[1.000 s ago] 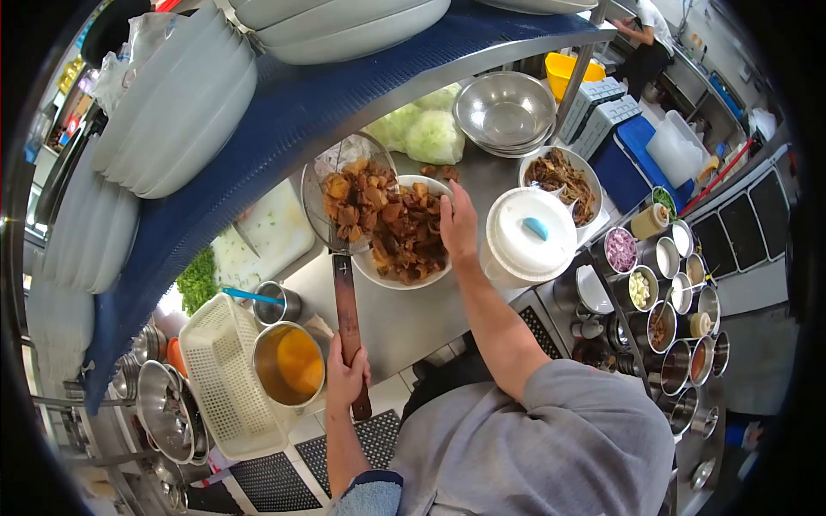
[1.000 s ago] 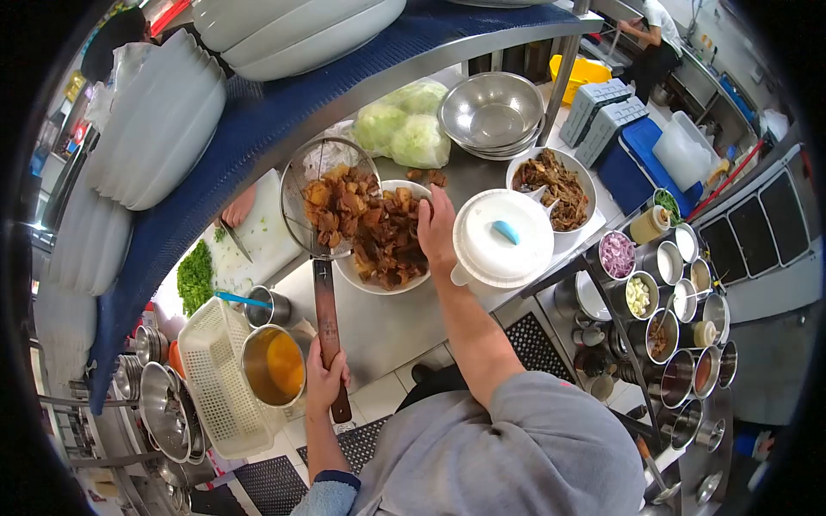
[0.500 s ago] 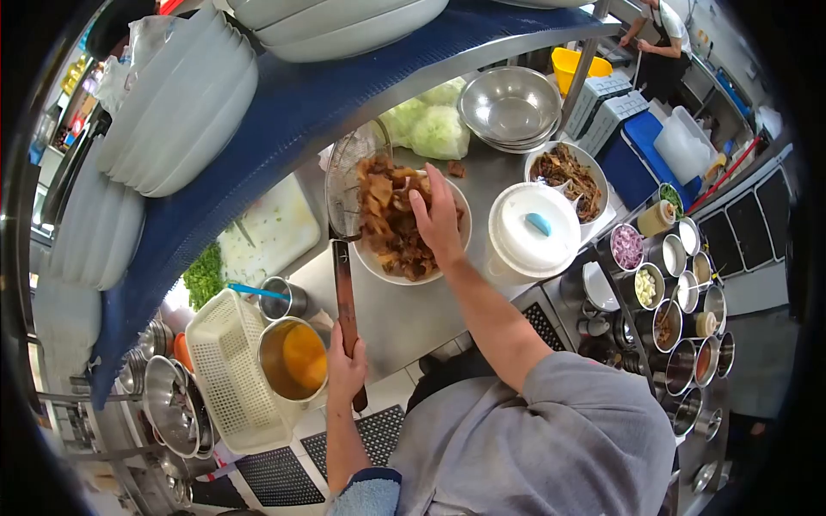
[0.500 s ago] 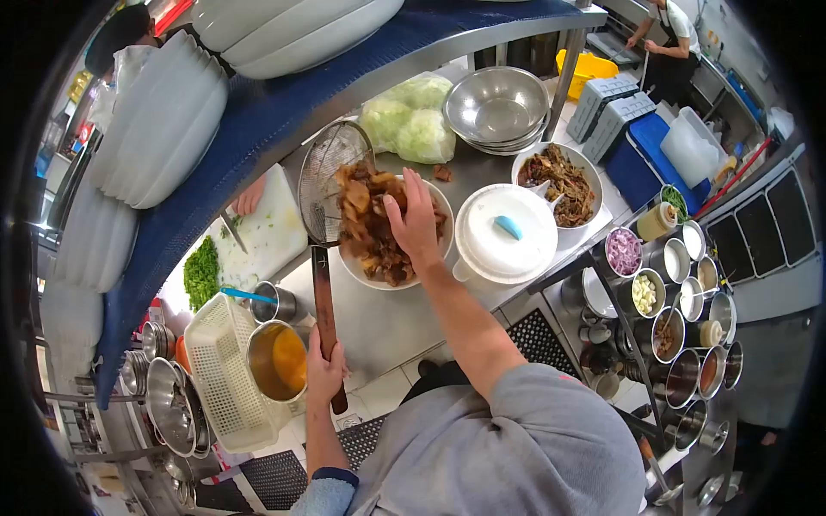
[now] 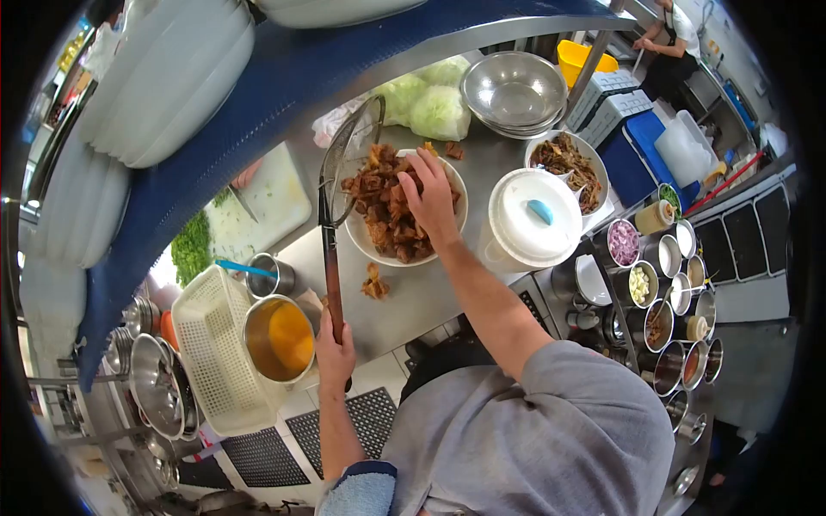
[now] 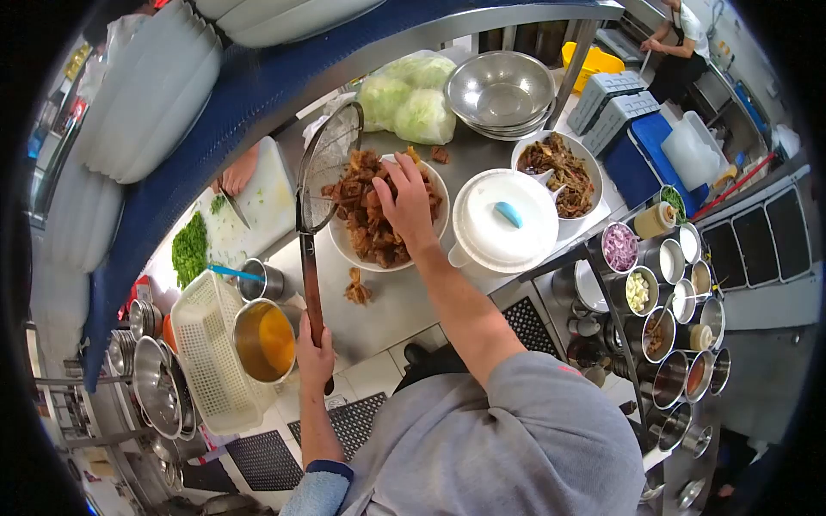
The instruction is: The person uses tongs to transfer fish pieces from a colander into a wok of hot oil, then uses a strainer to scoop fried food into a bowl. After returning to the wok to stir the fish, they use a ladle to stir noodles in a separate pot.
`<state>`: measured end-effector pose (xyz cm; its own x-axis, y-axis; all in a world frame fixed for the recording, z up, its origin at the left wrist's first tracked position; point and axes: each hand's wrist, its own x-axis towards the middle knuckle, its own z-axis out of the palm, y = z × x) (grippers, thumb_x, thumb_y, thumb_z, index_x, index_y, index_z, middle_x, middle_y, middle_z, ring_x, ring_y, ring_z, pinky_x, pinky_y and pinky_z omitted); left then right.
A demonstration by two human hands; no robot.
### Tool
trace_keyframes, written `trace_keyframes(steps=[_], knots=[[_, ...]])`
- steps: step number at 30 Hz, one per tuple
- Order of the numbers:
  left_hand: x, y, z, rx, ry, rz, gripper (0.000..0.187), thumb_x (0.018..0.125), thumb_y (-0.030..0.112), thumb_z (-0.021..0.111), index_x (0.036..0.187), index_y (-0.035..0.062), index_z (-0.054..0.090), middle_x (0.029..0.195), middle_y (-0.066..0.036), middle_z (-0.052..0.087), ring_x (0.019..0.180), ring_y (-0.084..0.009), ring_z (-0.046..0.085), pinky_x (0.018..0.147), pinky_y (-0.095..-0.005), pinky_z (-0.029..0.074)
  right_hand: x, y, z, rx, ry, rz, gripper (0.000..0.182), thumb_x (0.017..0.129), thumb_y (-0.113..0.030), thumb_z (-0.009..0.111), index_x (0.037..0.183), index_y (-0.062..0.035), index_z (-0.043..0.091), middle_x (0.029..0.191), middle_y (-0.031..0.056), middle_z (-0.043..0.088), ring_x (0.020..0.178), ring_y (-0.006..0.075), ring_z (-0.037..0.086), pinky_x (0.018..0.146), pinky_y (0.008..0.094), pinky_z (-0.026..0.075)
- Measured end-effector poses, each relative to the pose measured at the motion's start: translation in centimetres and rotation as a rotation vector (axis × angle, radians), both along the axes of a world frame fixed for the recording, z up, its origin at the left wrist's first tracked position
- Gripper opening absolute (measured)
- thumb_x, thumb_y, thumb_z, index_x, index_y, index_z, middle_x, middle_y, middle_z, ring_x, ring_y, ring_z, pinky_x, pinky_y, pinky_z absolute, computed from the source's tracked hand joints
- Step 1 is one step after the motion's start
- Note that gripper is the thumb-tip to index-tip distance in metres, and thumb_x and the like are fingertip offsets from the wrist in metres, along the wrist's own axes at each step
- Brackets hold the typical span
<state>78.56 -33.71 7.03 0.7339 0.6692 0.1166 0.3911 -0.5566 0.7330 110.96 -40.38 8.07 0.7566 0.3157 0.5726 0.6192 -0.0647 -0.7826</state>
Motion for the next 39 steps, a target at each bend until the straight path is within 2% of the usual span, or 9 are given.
trace_keyframes(steps=[3,10,14,17,27,30,33,34,39], knots=[[-0.5,-1.2,1.6,-0.049,0.040,0.041,0.050,0.090,0.007,0.055,0.138,0.0039,0.039,0.088,-0.020,0.061,0.078,-0.0381,0.062,0.069,-0.0422,0.049,-0.7,-0.3,-0.2,0.010,-0.017,0.086,0.035,0.087,-0.016,0.065,0.118,0.0005,0.060,0.128,0.0234,0.053,0.120,0.0394,0.049,0.102,0.0415,0.040],[-1.0,-2.9,2.2,-0.004,0.021,0.012,0.050,0.089,0.006,0.056,0.136,0.0029,0.039,0.091,-0.026,0.061,0.083,-0.0438,0.061,0.072,-0.0456,0.049,-1.9,0.9,0.4,-0.243,-0.399,0.259,0.047,0.084,-0.019,0.068,0.125,0.0002,0.054,0.127,0.0244,0.052,0.125,0.0432,0.045,0.105,0.0543,0.035],[-0.4,-3.6,2.1,-0.038,0.040,0.074,0.050,0.089,0.005,0.056,0.135,0.0027,0.040,0.092,-0.027,0.061,0.085,-0.0453,0.061,0.072,-0.0467,0.049,-1.7,2.1,1.2,-0.313,-0.379,0.177,0.049,0.084,-0.017,0.068,0.127,-0.0001,0.052,0.127,0.0236,0.052,0.123,0.0438,0.045,0.105,0.0549,0.035],[-0.7,-3.6,2.2,-0.020,0.037,0.101,0.049,0.089,0.005,0.056,0.135,0.0025,0.041,0.092,-0.027,0.061,0.084,-0.0451,0.061,0.072,-0.0465,0.049,-2.1,1.7,2.5,-0.148,-0.248,0.220,0.048,0.082,-0.014,0.069,0.125,0.0001,0.052,0.125,0.0227,0.053,0.122,0.0444,0.047,0.105,0.0533,0.036],[-1.8,-3.1,5.1,0.083,0.010,0.042,0.049,0.088,0.003,0.056,0.135,0.0028,0.040,0.091,-0.023,0.063,0.082,-0.0403,0.063,0.073,-0.0418,0.050,-1.7,2.1,1.9,-0.189,-0.371,0.174,0.027,0.078,-0.004,0.068,0.104,0.0006,0.063,0.108,0.0179,0.062,0.112,0.0388,0.055,0.101,0.0462,0.041],[-2.1,-2.9,5.6,0.048,0.030,0.033,0.049,0.088,0.003,0.056,0.135,0.0013,0.041,0.092,-0.023,0.063,0.083,-0.0400,0.063,0.075,-0.0410,0.051,-1.1,3.9,2.5,-0.299,-0.304,0.293,0.018,0.074,-0.003,0.064,0.092,-0.0037,0.063,0.103,0.0148,0.061,0.105,0.0343,0.056,0.100,0.0447,0.040],[-3.4,-3.1,5.2,0.104,0.057,0.054,0.048,0.089,0.004,0.056,0.134,-0.0015,0.041,0.095,-0.025,0.063,0.086,-0.0420,0.063,0.076,-0.0408,0.050,-1.6,6.9,2.9,-0.732,-0.293,0.320,0.011,0.075,-0.007,0.060,0.086,-0.0059,0.064,0.098,0.0142,0.063,0.101,0.0312,0.058,0.099,0.0452,0.039],[-3.8,-2.9,4.5,0.109,0.062,0.068,0.048,0.089,0.005,0.057,0.134,-0.0025,0.041,0.096,-0.025,0.063,0.087,-0.0428,0.063,0.077,-0.0408,0.050,-1.7,8.0,1.6,-0.726,-0.410,0.317,0.015,0.079,-0.012,0.058,0.088,-0.0063,0.068,0.096,0.0146,0.065,0.103,0.0318,0.058,0.101,0.0523,0.036],[-4.0,-2.0,5.1,0.095,0.047,0.102,0.048,0.090,0.007,0.057,0.134,-0.0048,0.041,0.098,-0.028,0.062,0.088,-0.0448,0.062,0.077,-0.0403,0.050,-2.6,8.9,1.7,-1.008,-0.575,0.315,0.019,0.082,-0.013,0.057,0.092,-0.0051,0.071,0.096,0.0136,0.067,0.104,0.0327,0.058,0.104,0.0633,0.030]])
